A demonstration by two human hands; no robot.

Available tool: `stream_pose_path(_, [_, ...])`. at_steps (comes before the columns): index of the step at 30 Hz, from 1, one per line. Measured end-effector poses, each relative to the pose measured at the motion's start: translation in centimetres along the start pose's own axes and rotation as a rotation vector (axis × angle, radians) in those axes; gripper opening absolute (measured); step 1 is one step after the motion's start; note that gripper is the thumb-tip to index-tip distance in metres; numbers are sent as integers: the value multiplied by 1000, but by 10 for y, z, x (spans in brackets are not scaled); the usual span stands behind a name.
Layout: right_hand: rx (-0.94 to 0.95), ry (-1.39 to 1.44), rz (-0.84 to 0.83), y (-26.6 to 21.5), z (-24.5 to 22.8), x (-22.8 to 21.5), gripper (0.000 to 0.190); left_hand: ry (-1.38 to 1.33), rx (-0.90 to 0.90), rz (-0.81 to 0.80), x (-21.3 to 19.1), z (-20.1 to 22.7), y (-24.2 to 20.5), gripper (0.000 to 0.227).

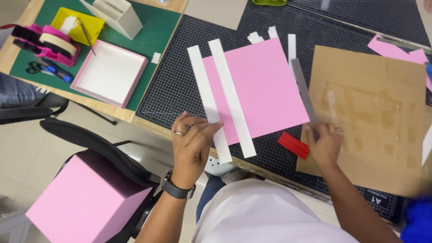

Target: The person applies adhesive to white paper strips using a roller and then attaches the strips to a pink box. They use a ruler to align the strips and a red tool to smooth them down onto the box surface.

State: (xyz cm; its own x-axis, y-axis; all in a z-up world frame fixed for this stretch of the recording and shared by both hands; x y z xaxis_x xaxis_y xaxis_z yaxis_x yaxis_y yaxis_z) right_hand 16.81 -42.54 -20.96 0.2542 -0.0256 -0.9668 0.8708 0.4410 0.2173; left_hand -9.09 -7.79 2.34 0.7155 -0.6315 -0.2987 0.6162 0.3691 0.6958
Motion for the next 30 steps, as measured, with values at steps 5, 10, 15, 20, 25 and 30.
stream_pose_path(5, [-162, 15, -176, -30, -40, -5, 59, 1, -11, -32, 5, 1, -4, 23])
stream_pose_path(10, [-81, 167, -267, -25, -45, -18, 44, -3, -81, -153, 19, -1, -15, 33])
stream_pose_path(15, [0, 603, 192, 28, -43, -152, 46, -22, -108, -108, 17, -3, -16, 31])
stream_pose_path(20, [-502, 625, 237, 67, -115, -242, 42, -10, -32, -88, 9, -8, -15, 20])
stream_pose_path(25, [-926, 291, 190, 90, -193, -242, 41, -23, 59, -167, 8, -4, -9, 15])
stream_pose_path(30, [-814, 194, 241, 186, -244, -222, 36, -43, 24, -197, 11, -2, -7, 19])
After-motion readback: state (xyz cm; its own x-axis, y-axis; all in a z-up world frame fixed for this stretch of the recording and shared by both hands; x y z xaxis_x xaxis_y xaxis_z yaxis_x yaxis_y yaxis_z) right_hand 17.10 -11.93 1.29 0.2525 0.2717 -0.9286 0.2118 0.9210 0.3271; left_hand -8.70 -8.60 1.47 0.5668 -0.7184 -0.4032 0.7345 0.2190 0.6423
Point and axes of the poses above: each hand's wrist, its own y-axis towards the middle knuckle, its own x-axis out of the palm, z = x × y, the point moved 3 cm from there along y, towards the middle knuckle, and after that the axes turned 15 degrees about -y, right-handed, at the moved point
